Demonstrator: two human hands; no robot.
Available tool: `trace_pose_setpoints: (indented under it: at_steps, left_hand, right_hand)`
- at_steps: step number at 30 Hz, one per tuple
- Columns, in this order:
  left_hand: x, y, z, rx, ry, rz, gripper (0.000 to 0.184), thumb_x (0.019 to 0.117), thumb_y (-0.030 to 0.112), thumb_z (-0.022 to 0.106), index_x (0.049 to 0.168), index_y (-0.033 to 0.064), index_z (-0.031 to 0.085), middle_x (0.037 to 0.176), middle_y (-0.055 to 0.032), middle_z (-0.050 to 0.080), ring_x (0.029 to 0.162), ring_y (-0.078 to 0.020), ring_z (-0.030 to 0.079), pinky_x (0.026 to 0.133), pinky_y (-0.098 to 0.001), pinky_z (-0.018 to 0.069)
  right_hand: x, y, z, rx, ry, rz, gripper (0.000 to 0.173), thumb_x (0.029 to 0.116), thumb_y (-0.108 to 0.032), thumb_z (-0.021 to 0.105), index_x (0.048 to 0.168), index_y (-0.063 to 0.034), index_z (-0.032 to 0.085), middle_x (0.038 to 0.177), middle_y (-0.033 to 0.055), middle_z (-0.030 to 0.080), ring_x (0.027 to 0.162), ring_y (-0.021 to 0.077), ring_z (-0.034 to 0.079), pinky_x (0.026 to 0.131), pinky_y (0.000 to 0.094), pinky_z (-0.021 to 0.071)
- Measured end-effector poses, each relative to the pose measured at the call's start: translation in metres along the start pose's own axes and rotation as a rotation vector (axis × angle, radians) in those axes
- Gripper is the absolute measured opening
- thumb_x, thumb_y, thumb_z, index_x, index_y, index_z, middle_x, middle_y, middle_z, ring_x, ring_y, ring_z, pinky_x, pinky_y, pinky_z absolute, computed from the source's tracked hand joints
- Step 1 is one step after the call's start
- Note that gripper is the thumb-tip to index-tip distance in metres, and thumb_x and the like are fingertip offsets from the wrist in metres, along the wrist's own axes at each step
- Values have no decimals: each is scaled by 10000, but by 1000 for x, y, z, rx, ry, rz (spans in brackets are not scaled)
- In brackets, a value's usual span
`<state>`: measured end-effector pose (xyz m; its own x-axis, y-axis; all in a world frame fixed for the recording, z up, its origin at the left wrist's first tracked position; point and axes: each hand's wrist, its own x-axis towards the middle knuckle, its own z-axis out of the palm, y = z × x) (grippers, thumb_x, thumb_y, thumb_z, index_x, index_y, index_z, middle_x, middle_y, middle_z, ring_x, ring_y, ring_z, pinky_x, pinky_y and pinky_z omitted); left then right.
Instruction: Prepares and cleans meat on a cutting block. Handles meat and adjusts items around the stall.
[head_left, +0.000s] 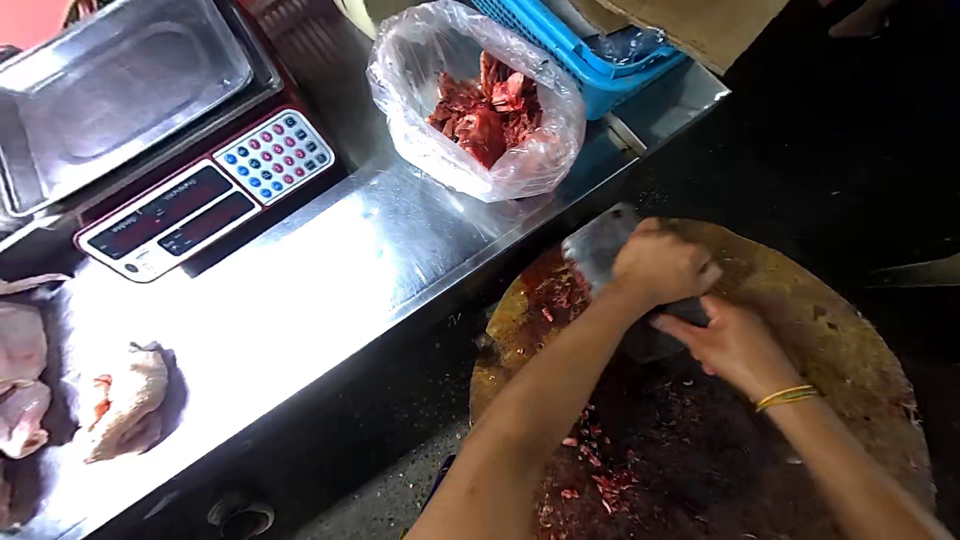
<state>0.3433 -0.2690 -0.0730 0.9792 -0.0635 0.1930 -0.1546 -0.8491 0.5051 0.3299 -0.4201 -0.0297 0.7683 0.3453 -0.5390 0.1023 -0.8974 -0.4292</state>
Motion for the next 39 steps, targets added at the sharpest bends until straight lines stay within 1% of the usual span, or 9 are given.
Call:
trace_pose_setpoints:
  at_steps: [3, 7, 10, 14, 18, 21, 25, 31, 39]
  left_hand:
    - [-2, -10, -6, 46, 33, 48, 309, 957, 326, 602, 734, 138, 705, 687, -24, 667, 735, -195, 659, 884, -449, 465]
    - [-62, -18, -12, 45, 204, -106, 315, 894, 299, 629, 619, 147, 646, 587, -3, 629, 610, -176, 624, 771, -424, 472]
    - [-14, -6, 2, 42, 186, -134, 317, 934, 377, 607, 707, 182, 712, 693, 9, 697, 715, -171, 676, 882, -454, 495]
    - [27, 11, 8, -10, 18, -84, 306, 996, 347, 562, 844, 159, 750, 792, -11, 719, 842, -182, 682, 1008, -456, 434]
    - [-52, 18, 7, -18, 147, -219, 311, 950, 286, 569, 725, 121, 706, 687, -18, 691, 733, -177, 675, 892, -399, 463]
    - [-32, 25, 6, -67, 71, -214, 329, 987, 321, 532, 813, 138, 742, 763, -16, 726, 789, -176, 690, 926, -424, 448]
    - [-13, 24, 13, -32, 119, -80, 313, 970, 305, 588, 748, 133, 725, 700, -17, 690, 740, -177, 660, 904, -408, 441]
    - [-49, 37, 8, -66, 126, -324, 330, 968, 305, 559, 740, 121, 709, 694, -28, 696, 720, -193, 675, 862, -433, 457]
    - [-94, 32, 3, 64, 342, -514, 302, 890, 283, 640, 615, 159, 647, 594, 13, 647, 616, -153, 641, 754, -399, 464]
  right_hand:
    - [3, -15, 2, -3, -66, 15, 567, 909, -508, 749, 1198, -36, 624, 790, 130, 638, 550, 225, 602, 550, 455, 542]
    - [-11, -26, 21, -158, -167, -87, 656, 868, -616, 735, 1179, -45, 648, 892, 182, 692, 736, 341, 695, 709, 584, 564]
    - [9, -6, -8, -189, 8, -86, 667, 870, -594, 740, 1227, -36, 665, 993, 262, 702, 860, 443, 701, 780, 700, 529]
    - [23, 9, -26, -159, 22, 32, 577, 895, -510, 766, 1214, -46, 639, 874, 189, 660, 624, 290, 625, 610, 540, 530]
    - [-10, 11, 9, -245, -76, -127, 684, 806, -628, 786, 1126, -30, 696, 913, 219, 713, 814, 395, 708, 746, 646, 544]
    - [-8, 19, -5, -243, 7, -114, 682, 816, -610, 786, 1149, -22, 690, 907, 249, 706, 814, 434, 698, 740, 678, 527]
    - [-5, 17, -9, -181, -26, -15, 617, 859, -522, 798, 1198, -28, 650, 852, 183, 669, 604, 277, 633, 610, 523, 547]
    - [-9, 23, -9, -296, -87, -133, 723, 785, -651, 791, 1139, -28, 698, 944, 247, 711, 887, 450, 697, 786, 692, 519]
    - [-9, -2, 8, -447, -235, -281, 706, 789, -690, 759, 1090, -54, 707, 898, 210, 714, 906, 443, 700, 778, 662, 525]
